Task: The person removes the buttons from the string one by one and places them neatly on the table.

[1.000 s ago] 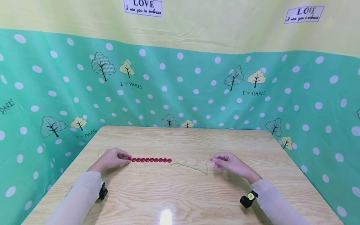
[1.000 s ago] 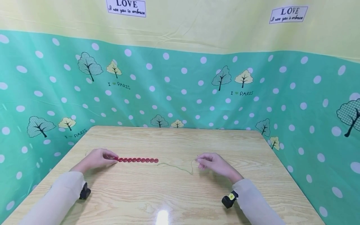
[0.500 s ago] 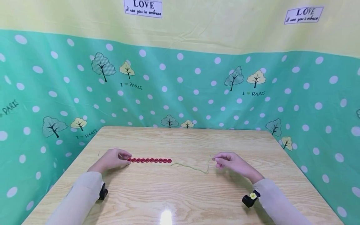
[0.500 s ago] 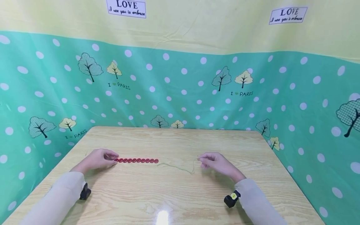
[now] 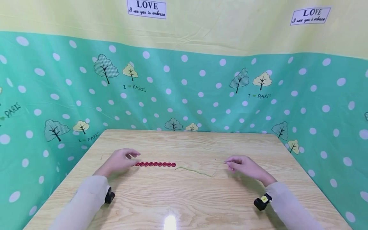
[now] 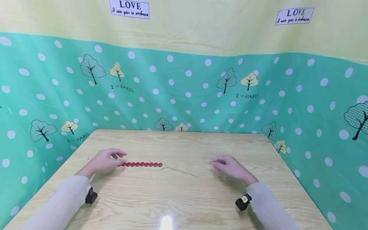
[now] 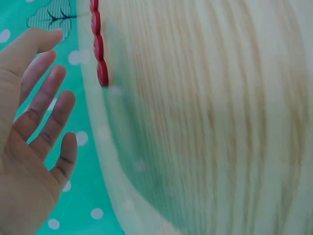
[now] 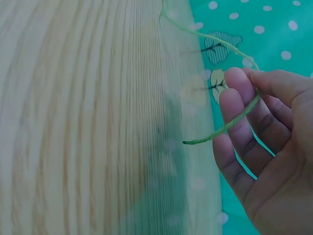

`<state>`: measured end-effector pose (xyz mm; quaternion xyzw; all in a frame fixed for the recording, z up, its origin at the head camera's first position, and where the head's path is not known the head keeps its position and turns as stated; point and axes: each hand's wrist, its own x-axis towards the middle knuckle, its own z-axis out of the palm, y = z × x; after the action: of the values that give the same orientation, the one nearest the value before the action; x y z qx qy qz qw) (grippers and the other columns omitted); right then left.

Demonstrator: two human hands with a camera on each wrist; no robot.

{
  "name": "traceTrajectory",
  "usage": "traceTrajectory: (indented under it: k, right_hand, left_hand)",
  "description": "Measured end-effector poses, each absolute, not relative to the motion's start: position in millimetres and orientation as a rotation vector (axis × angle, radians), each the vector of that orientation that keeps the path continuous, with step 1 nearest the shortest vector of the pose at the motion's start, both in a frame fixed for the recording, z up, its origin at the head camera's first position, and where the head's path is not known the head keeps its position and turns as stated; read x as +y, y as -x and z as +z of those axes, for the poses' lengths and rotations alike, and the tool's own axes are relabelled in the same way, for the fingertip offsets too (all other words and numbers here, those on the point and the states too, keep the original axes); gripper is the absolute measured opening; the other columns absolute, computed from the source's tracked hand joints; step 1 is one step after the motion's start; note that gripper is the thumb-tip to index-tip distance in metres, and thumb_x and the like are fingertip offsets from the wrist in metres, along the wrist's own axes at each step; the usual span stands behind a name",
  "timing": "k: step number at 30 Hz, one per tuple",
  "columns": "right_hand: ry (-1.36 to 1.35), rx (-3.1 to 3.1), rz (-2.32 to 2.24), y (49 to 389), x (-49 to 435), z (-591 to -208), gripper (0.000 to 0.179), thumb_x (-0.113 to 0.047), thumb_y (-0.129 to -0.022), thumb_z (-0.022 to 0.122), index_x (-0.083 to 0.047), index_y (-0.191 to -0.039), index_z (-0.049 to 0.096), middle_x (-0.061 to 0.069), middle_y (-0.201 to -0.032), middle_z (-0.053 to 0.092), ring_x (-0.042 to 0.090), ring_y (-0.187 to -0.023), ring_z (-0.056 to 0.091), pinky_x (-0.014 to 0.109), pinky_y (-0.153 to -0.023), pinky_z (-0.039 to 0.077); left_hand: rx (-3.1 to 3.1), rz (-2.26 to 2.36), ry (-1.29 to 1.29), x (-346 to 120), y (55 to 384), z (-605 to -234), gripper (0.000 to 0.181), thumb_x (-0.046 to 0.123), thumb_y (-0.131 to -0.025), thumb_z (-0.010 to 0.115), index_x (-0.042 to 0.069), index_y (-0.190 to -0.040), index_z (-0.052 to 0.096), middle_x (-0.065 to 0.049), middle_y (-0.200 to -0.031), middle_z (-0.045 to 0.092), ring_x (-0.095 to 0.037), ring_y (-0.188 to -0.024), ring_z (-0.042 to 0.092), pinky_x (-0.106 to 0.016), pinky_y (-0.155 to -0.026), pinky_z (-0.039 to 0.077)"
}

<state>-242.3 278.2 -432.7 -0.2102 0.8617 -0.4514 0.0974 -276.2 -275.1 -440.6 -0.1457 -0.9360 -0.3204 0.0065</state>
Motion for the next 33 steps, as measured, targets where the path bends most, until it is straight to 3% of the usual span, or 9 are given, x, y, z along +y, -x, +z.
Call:
traceTrajectory:
  k: [10,22,28,33]
  right_hand:
    - [0.591,2.645,-1.217,245.8,297.9,-433.1,0.034,-0.024,-0.104,0.058,0.001,-0.126,0.066,0.012,-0.094,0.066,0.026,-0.075,0.059,0.034,-0.064,0.052]
    - [0.587,2.81,-0.998,246.7,316.4,-439.7,0.024,-0.014,-0.101,0.061,-0.004,-0.12,0.071,0.009,-0.112,0.07,0.018,-0.086,0.058,0.029,-0.071,0.05]
    - [0.588,2.893,-0.849,244.0,323.1,-444.7,0.021,-0.003,-0.095,0.065,-0.005,-0.114,0.074,0.008,-0.11,0.072,0.025,-0.101,0.065,0.042,-0.084,0.054]
    - [0.561,2.895,-0.803,237.1,327.7,-441.1,0.021,-0.006,-0.092,0.068,-0.005,-0.113,0.074,0.006,-0.109,0.071,0.026,-0.101,0.065,0.046,-0.086,0.053]
  left_hand:
    - [-2.83,-1.053,0.62,-254.0,276.3,-432.8,0.033,0.029,-0.091,0.076,0.008,-0.116,0.073,-0.006,-0.111,0.07,-0.02,-0.094,0.061,-0.037,-0.077,0.052]
    - [-2.798,-1.081,0.759,-226.3,274.6,-427.9,0.029,0.028,-0.092,0.074,0.011,-0.116,0.073,-0.007,-0.112,0.071,-0.016,-0.093,0.061,-0.039,-0.081,0.052]
    - [-2.82,-1.073,0.818,-218.7,272.8,-426.4,0.032,0.03,-0.093,0.074,0.011,-0.118,0.072,-0.003,-0.109,0.071,-0.016,-0.094,0.062,-0.035,-0.079,0.052]
    - [-2.848,-1.062,0.849,-216.0,270.8,-425.1,0.033,0.032,-0.093,0.073,0.012,-0.119,0.071,0.004,-0.104,0.07,-0.015,-0.094,0.061,-0.034,-0.078,0.052]
